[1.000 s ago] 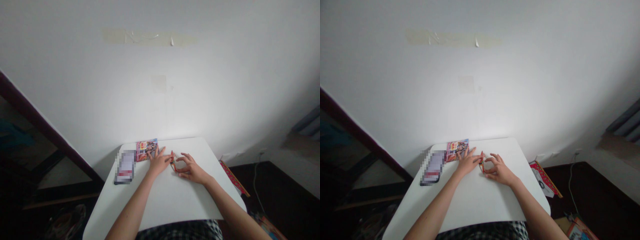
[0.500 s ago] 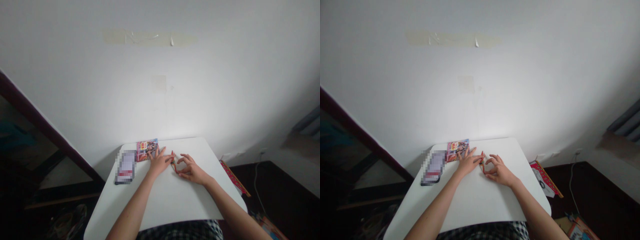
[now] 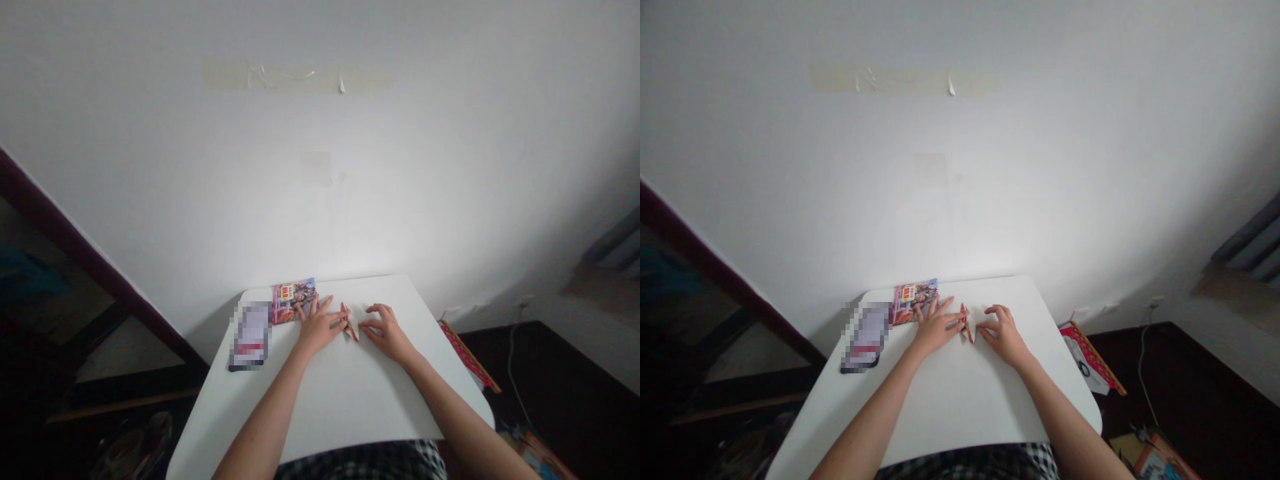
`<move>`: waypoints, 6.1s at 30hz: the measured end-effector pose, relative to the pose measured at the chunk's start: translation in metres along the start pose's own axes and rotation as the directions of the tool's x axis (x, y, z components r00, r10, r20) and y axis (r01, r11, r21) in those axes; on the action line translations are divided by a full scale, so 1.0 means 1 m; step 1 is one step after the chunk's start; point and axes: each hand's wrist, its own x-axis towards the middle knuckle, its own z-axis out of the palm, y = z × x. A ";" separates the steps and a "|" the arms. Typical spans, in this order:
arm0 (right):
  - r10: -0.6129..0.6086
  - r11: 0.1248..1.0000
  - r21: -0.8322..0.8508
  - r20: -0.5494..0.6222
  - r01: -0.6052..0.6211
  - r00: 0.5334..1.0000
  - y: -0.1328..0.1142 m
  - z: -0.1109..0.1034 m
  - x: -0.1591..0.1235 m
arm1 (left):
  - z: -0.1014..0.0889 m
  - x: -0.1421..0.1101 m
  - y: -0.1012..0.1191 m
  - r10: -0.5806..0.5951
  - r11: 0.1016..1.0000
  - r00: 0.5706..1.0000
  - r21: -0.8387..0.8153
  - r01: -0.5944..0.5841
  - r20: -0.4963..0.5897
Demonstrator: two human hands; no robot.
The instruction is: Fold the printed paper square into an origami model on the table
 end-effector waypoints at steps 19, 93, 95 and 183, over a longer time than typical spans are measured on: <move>0.060 0.983 -0.180 0.068 -0.046 0.996 -0.009 0.006 0.003 | 0.005 0.002 -0.002 0.008 0.999 0.999 -0.053 -0.010 -0.031; 0.088 0.977 -0.203 0.114 -0.064 0.990 -0.016 0.002 0.005 | 0.001 -0.018 0.000 0.019 1.000 0.999 0.000 -0.019 0.035; 0.096 0.978 -0.197 0.097 -0.076 0.991 -0.015 0.002 0.006 | 0.000 -0.017 -0.001 0.002 1.000 0.999 -0.016 -0.002 0.041; -0.033 0.999 -0.002 -0.098 0.033 0.995 0.017 0.015 0.004 | 0.008 -0.005 0.003 0.099 0.964 0.981 -0.230 -0.136 -0.164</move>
